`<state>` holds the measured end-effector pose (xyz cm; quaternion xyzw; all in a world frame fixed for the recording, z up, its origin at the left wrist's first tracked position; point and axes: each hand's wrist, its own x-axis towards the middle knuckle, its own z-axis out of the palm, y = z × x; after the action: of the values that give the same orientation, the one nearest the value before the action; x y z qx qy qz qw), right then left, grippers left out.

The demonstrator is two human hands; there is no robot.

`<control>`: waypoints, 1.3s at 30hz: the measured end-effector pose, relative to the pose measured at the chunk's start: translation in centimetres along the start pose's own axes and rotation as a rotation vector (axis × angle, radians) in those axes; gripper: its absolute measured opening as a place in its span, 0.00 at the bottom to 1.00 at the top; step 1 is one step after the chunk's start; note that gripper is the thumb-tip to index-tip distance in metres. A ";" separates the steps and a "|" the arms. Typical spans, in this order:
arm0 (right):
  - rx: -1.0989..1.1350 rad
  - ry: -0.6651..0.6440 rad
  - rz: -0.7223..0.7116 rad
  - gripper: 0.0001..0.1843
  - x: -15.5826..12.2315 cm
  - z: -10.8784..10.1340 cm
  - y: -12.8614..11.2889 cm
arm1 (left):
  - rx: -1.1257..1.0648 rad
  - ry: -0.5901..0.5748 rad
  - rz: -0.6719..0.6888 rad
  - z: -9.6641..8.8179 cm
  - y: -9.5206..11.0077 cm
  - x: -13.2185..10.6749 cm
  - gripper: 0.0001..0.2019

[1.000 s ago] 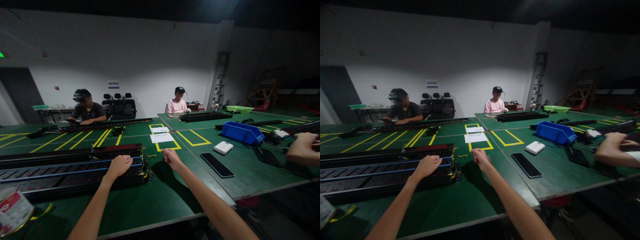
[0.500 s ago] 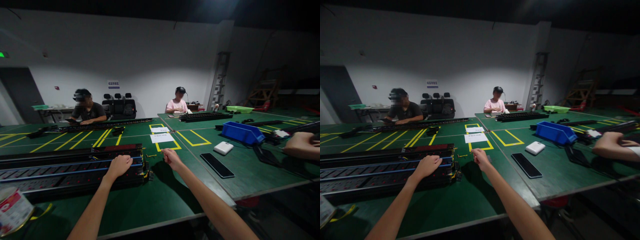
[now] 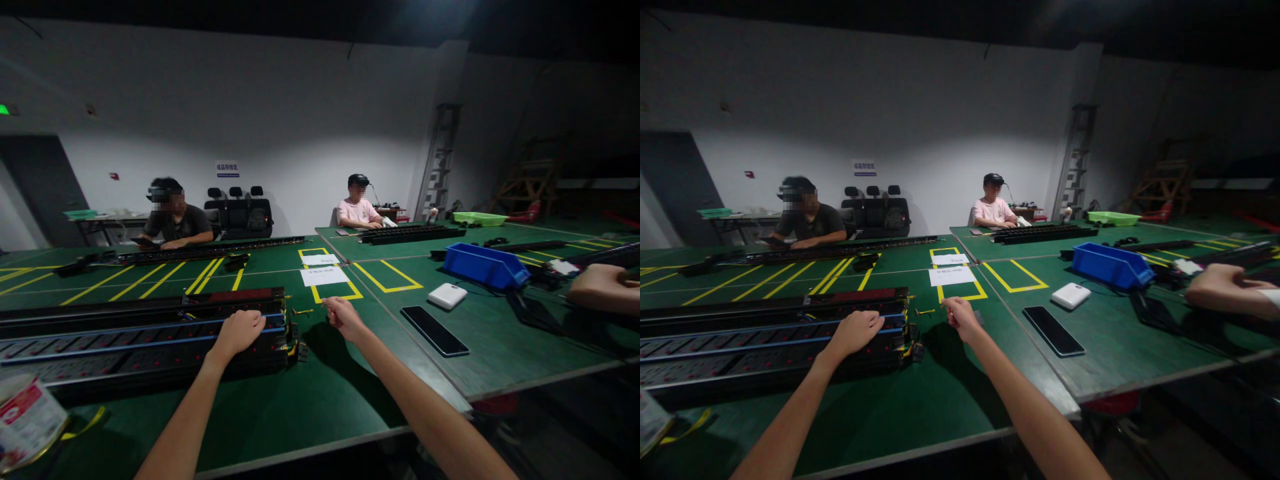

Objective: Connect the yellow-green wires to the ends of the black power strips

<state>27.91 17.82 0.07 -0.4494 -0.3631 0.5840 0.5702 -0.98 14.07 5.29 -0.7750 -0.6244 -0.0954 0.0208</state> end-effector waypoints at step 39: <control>-0.034 -0.009 0.005 0.12 -0.5 0.3 -0.4 | 0.006 -0.009 0.014 -0.1 0.0 0.0 0.21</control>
<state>27.78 17.37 0.61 -0.4574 -0.3742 0.5811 0.5595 -1.04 14.06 5.35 -0.7797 -0.6194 -0.0897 0.0210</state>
